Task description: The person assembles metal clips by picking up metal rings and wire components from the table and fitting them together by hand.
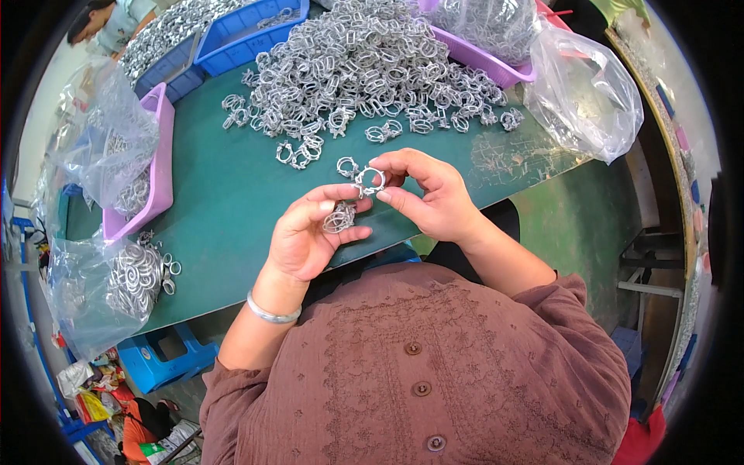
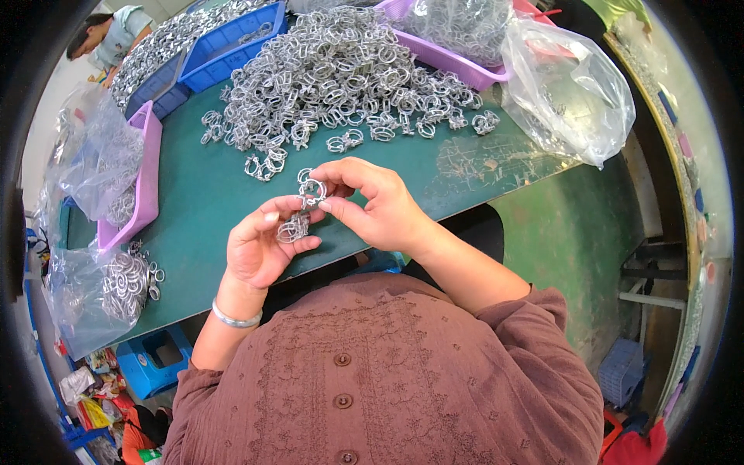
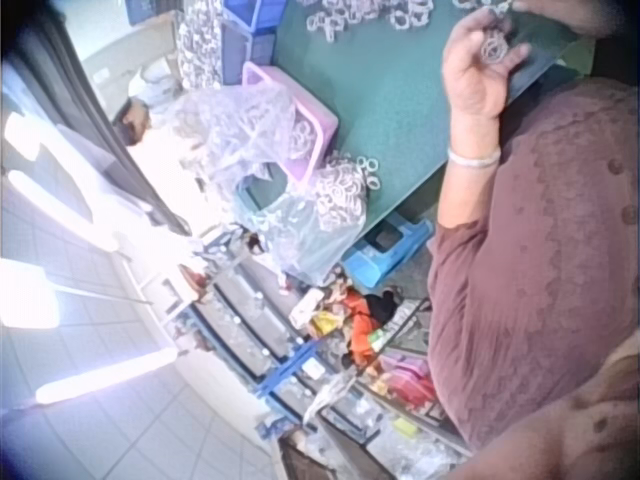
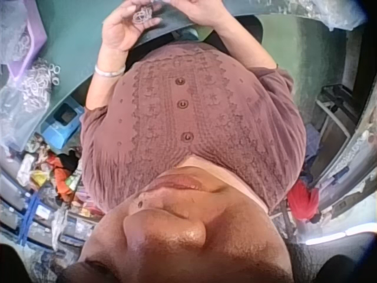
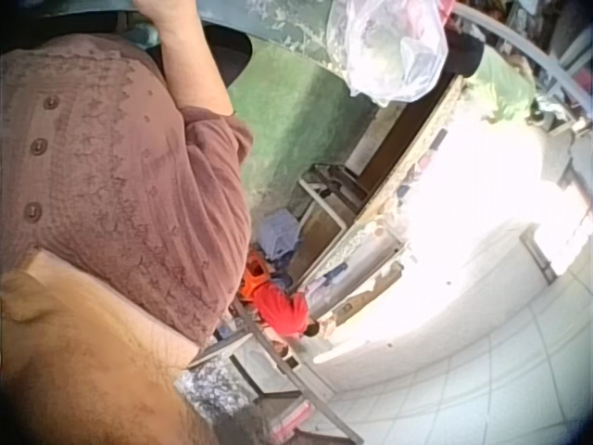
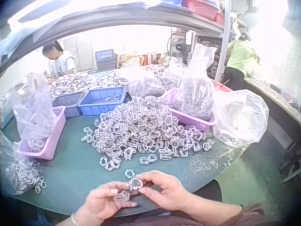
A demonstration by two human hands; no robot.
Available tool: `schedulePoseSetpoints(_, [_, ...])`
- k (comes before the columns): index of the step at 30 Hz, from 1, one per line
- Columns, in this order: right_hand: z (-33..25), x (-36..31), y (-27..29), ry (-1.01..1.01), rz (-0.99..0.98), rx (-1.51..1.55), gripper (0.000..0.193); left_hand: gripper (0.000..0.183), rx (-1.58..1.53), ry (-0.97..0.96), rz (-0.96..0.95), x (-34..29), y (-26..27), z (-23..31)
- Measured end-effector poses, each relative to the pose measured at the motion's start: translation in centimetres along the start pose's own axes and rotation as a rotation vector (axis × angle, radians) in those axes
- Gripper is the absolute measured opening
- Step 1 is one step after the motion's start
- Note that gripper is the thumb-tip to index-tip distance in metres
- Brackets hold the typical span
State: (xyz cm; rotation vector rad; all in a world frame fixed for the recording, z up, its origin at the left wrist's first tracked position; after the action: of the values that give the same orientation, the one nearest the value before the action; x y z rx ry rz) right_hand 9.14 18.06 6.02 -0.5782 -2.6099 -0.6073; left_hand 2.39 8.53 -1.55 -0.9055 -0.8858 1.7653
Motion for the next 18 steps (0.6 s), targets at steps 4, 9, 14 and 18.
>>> schedulePoseSetpoints(4, [-0.5, 0.1, 0.0, 0.040, 0.009, -0.040, 0.028, 0.033, 0.119, 0.002, 0.068, 0.0, 0.3, -0.2])
schedulePoseSetpoints(9, [-0.8, -0.1, -0.3, 0.044, 0.003, -0.056, 0.028, 0.037, 0.215, 0.047, 0.170, -0.2, -0.3, -0.5])
schedulePoseSetpoints(14, [-1.1, -0.2, -0.4, 0.054, -0.004, -0.045, 0.028, 0.037, 0.239, 0.068, 0.171, -0.3, -0.4, -0.7])
schedulePoseSetpoints(18, [-1.0, -0.2, -0.6, 0.051, -0.011, -0.016, 0.027, 0.033, 0.252, 0.067, 0.188, -0.2, -0.1, -0.8])
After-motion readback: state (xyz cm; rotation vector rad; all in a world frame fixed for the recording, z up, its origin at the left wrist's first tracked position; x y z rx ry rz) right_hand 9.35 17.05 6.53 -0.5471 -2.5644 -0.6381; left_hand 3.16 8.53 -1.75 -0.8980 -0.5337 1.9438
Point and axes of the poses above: each hand's wrist, its own x-axis towards the middle knuckle, its own y-axis out of the back of the hand, z = x × y, the point moved 10 cm from there along x, towards the middle knuckle, and after that the axes turned 10 degrees about -x, right-handed, at the moved point
